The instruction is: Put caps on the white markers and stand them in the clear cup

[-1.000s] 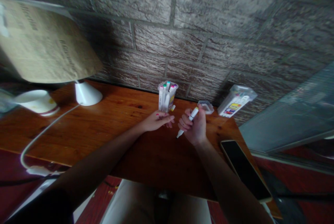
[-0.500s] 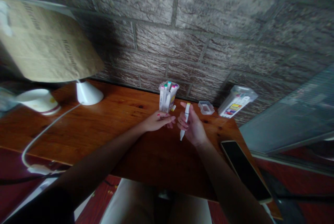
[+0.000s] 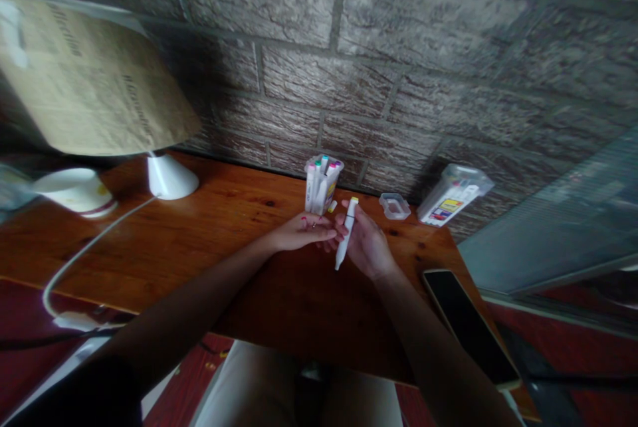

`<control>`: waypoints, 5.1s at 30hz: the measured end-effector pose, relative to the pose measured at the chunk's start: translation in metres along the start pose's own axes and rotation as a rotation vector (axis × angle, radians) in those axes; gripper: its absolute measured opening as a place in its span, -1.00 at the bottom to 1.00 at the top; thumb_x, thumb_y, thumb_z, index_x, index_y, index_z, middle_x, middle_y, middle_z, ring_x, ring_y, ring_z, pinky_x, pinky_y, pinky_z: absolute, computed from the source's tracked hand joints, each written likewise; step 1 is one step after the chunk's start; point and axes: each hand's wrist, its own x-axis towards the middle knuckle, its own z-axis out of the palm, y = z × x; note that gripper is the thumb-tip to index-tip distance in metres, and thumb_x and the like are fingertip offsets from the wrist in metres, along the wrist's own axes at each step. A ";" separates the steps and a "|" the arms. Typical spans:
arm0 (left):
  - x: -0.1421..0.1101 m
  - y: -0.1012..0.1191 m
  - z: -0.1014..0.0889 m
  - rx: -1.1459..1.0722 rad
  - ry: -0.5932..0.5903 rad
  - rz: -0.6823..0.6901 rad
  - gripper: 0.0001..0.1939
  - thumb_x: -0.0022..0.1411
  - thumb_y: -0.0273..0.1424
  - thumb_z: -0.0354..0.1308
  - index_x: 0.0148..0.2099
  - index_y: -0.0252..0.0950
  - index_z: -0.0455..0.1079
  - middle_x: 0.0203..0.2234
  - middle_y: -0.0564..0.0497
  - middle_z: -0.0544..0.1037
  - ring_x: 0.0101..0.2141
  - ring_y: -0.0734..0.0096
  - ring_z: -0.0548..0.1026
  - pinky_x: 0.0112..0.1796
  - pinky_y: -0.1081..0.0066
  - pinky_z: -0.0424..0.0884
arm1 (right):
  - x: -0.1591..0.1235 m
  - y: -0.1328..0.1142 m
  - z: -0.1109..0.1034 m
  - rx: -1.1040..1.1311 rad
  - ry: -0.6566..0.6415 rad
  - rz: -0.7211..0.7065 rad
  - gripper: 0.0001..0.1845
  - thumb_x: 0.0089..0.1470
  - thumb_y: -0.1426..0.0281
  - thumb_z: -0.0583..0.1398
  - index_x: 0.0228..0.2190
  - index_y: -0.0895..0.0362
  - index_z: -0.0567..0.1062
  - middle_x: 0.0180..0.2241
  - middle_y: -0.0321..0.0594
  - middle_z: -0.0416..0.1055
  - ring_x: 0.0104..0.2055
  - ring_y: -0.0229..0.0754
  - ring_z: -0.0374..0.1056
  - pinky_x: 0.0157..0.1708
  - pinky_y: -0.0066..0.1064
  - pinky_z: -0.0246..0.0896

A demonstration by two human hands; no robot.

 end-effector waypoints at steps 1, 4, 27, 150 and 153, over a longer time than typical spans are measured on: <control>0.000 0.000 0.000 -0.005 -0.001 -0.012 -0.55 0.17 -0.10 0.32 -0.10 -0.40 0.54 -0.32 -0.11 0.64 -0.36 0.41 0.58 -0.28 0.42 0.48 | -0.001 -0.001 0.001 -0.001 -0.002 0.010 -0.74 0.12 0.20 0.27 -0.20 0.07 0.50 -0.50 -0.37 0.37 -0.53 -0.29 0.24 -0.53 -0.42 0.27; 0.001 -0.002 0.000 0.000 0.014 -0.033 -0.58 0.14 -0.15 0.35 -0.11 -0.39 0.55 -0.35 -0.07 0.63 -0.37 0.42 0.58 -0.29 0.43 0.47 | -0.003 -0.002 0.003 -0.004 -0.001 -0.011 -0.74 0.08 0.24 0.31 -0.19 0.07 0.52 -0.45 -0.36 0.40 -0.47 -0.29 0.29 -0.48 -0.41 0.31; 0.001 -0.006 -0.001 -0.087 0.137 -0.020 -0.68 -0.04 -0.35 0.47 -0.22 -0.36 0.56 -0.39 0.01 0.64 -0.37 0.43 0.57 -0.20 0.37 0.48 | 0.006 -0.001 -0.020 -0.298 0.102 -0.198 -0.71 0.02 0.20 0.35 -0.19 0.02 0.63 -0.31 -0.29 0.58 -0.34 -0.27 0.39 -0.43 -0.48 0.18; -0.001 0.009 -0.005 -0.475 0.256 0.071 -0.66 0.05 -0.31 0.44 -0.16 -0.39 0.53 -0.38 -0.10 0.65 -0.38 0.38 0.62 -0.24 0.39 0.52 | 0.047 0.028 -0.071 -1.603 -0.028 -0.414 -0.24 0.20 0.12 0.11 0.31 0.22 0.14 0.35 0.13 0.08 0.40 0.10 -0.02 0.34 0.02 -0.12; -0.001 0.009 -0.003 -0.478 0.287 0.068 -0.72 0.08 -0.36 0.42 -0.18 -0.40 0.52 -0.40 -0.09 0.65 -0.41 0.40 0.60 -0.24 0.38 0.53 | 0.050 0.034 -0.071 -1.729 -0.057 -0.374 -0.14 0.19 0.17 0.13 0.37 0.24 -0.02 0.38 0.15 -0.02 0.43 0.12 -0.09 0.34 0.07 -0.16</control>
